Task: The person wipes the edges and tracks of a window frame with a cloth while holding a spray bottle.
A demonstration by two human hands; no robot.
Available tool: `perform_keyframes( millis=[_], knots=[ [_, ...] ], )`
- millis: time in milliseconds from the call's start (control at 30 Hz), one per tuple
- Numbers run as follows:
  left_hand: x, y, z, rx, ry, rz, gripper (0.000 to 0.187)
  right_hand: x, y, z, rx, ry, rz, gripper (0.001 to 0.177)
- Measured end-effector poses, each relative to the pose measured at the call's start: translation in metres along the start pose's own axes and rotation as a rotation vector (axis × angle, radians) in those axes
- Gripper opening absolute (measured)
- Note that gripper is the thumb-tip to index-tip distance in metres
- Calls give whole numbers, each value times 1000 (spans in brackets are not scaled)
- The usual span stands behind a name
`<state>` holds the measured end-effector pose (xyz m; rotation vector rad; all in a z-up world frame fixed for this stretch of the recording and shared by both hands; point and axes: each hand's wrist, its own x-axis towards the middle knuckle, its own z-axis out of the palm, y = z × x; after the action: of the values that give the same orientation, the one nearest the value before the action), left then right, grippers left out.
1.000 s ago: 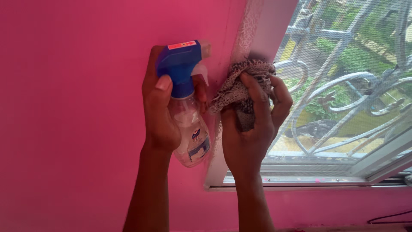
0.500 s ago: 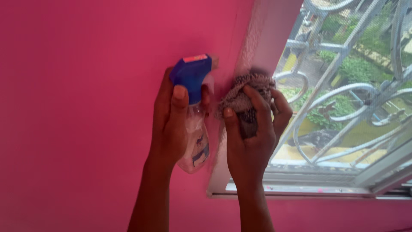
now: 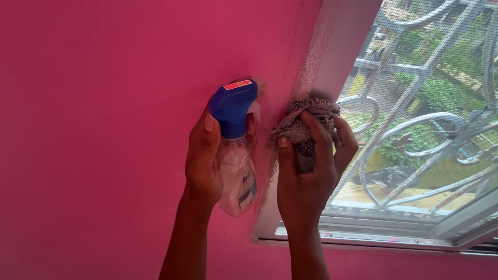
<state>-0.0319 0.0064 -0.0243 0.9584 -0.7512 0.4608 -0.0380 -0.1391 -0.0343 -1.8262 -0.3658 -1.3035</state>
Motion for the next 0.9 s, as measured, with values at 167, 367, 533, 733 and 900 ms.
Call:
perform_keyframes(
  millis=[167,367,533,733,900],
  knots=[
    [-1,-5,-3,28,4,33,67,-2,5,1,33,2,-15,43],
    [2,-4,3,123,15,37,68,-4,12,2,-11,14,-56,44],
    [3,-12,-1,34,30,-10,66,-5,19,5,24,3,-56,45],
    [1,-20,-7,103,30,5,68,-12,28,10,27,4,-77,42],
    [1,-16,-5,178,47,52,68,-18,29,12,18,20,-100,44]
  ],
)
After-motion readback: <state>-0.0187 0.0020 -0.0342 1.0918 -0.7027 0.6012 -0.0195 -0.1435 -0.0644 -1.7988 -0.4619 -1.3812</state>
